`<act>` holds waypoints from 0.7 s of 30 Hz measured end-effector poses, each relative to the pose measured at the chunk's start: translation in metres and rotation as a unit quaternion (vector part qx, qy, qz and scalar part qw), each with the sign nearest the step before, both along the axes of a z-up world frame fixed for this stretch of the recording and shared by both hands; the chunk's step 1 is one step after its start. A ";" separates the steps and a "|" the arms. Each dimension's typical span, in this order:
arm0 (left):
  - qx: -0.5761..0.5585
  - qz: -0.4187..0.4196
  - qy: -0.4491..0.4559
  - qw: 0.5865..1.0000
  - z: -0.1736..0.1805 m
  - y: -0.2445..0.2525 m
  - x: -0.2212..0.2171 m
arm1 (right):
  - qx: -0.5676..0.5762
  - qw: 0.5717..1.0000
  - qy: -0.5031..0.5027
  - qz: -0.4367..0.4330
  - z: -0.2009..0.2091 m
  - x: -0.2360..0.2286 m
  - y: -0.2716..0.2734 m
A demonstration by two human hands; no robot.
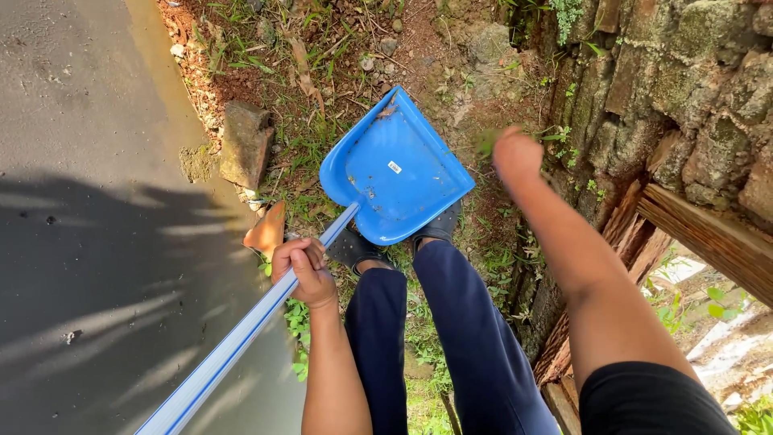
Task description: The person is picking weeds and putting them in a dustpan.
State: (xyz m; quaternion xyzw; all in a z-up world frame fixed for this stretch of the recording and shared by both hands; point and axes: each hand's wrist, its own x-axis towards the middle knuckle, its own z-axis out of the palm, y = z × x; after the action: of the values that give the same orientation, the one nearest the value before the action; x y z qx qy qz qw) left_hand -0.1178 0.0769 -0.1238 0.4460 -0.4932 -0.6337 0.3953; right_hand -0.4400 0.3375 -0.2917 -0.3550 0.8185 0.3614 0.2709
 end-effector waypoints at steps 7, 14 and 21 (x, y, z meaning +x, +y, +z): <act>0.006 0.004 0.015 1.000 -0.001 -0.001 0.004 | 0.041 0.993 -0.046 -0.101 -0.046 -0.037 0.057; 0.002 0.001 0.006 1.000 -0.002 -0.002 0.004 | 0.034 0.987 -0.141 -0.067 -0.006 0.046 0.035; 0.002 0.008 0.011 1.000 -0.001 0.002 0.004 | 0.101 0.966 -0.083 -0.225 -0.067 -0.007 0.064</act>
State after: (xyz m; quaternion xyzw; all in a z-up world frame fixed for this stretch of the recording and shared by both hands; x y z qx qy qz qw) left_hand -0.1133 0.0788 -0.1252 0.4435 -0.4844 -0.6364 0.4046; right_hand -0.4470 0.4013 -0.3583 -0.1610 0.8115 0.3412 0.4463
